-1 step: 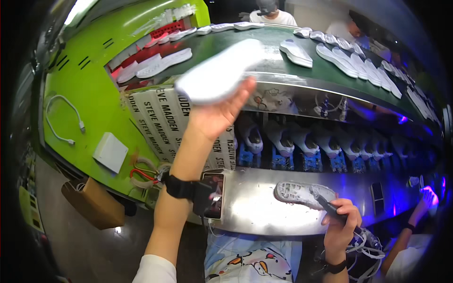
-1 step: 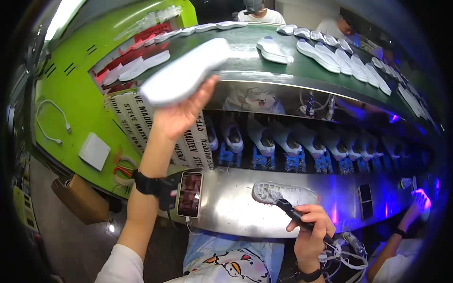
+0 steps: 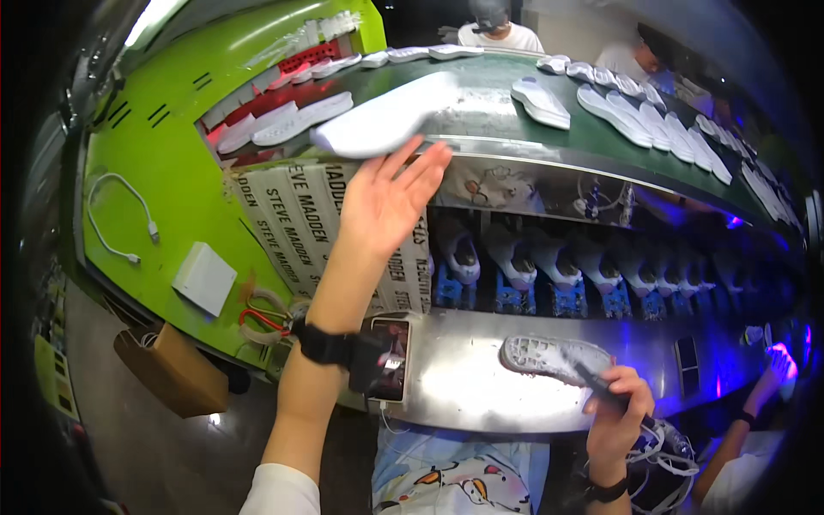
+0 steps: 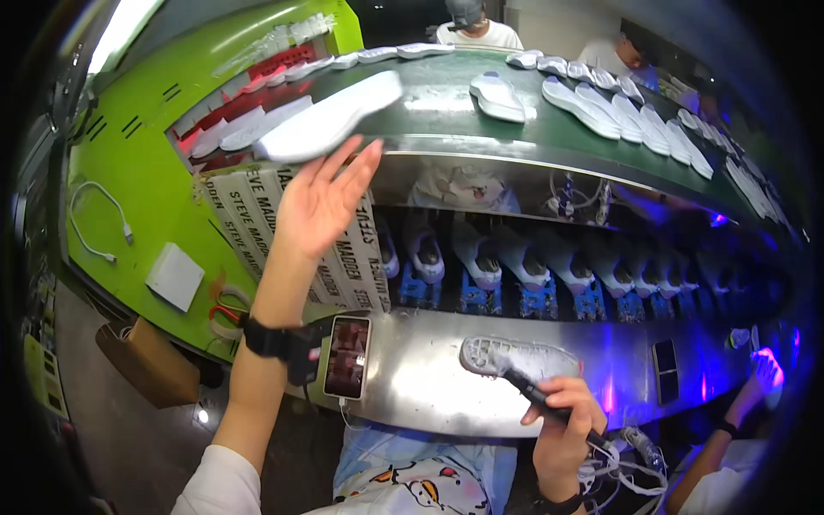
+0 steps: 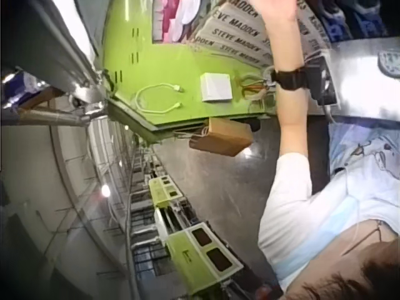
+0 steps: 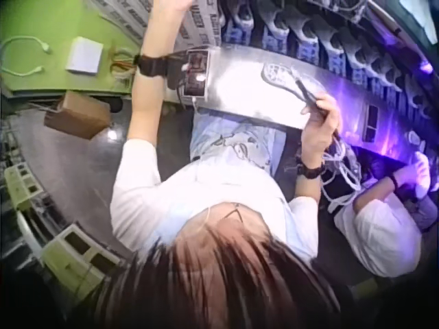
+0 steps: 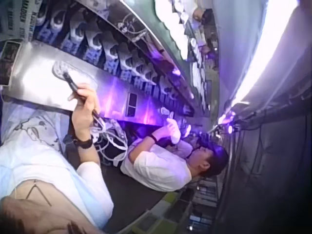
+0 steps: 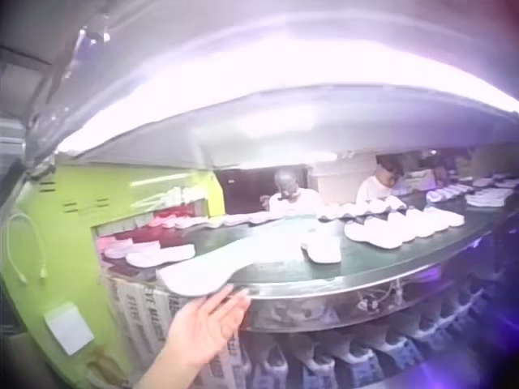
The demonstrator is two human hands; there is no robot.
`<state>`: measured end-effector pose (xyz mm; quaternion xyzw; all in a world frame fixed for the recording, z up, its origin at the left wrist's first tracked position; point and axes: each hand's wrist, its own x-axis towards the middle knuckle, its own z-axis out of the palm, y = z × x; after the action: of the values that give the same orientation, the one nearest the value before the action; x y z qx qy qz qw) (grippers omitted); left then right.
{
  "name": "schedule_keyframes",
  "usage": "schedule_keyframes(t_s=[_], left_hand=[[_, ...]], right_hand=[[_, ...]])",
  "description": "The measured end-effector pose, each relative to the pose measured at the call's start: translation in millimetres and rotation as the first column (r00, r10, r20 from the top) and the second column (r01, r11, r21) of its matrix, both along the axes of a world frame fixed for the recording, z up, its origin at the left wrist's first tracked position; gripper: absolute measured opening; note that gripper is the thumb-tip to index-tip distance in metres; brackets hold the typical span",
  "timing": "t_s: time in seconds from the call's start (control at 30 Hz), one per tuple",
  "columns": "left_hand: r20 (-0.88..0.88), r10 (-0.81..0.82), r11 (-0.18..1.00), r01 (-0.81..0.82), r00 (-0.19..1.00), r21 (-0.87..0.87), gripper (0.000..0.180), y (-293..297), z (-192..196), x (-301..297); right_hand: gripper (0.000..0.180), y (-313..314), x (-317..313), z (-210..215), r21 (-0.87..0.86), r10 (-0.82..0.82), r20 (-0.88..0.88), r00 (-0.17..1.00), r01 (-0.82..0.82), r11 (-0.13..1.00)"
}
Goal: The person repeatedly picks up white shoe insoles from a green conveyor belt and scrubs them with a brush. The person holds the insole in one hand and uses the brush in the other to clean the textured surface, then places the insole back on the belt. The process is repeated continuously for multiple insoles.
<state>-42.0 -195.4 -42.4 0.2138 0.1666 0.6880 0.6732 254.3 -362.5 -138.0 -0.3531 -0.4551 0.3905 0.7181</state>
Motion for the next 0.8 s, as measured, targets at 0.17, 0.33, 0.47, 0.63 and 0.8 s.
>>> schedule_keyframes(t_s=[0.17, 0.33, 0.47, 0.63, 0.8], left_hand=[[-0.697, 0.127, 0.992, -0.081, 0.705, 0.098, 0.036, -78.8, -104.4, -24.2], [-0.961, 0.272, 0.944, -0.18, -0.046, 0.276, 0.037, -150.9, -233.9, -64.8], [-0.946, 0.258, 0.944, -0.157, -0.197, 0.29, 0.032, -155.1, -248.8, -58.4], [-0.848, 0.475, 0.851, -0.123, -0.234, 0.511, 0.031, -117.0, -141.6, -11.6], [-0.423, 0.905, 0.406, 0.226, 0.032, 0.886, 0.021, -21.6, 78.4, 75.6]], right_hand=[[0.045, 0.3, 22.7, -22.8, -0.281, -0.152, -0.163, 0.975, 0.102, 0.954], [0.045, 7.5, 28.0, -36.5, -0.436, -0.288, -0.216, 0.933, 0.172, 0.883], [0.044, 6.9, 37.5, -35.7, -0.494, -0.23, -0.357, 0.905, 0.026, 0.869], [0.032, -11.6, 49.6, -6.5, -0.433, -0.094, -0.458, 0.884, -0.129, 0.892], [0.036, -33.5, 38.7, 30.4, -0.344, -0.086, -0.381, 0.921, -0.054, 0.937]])
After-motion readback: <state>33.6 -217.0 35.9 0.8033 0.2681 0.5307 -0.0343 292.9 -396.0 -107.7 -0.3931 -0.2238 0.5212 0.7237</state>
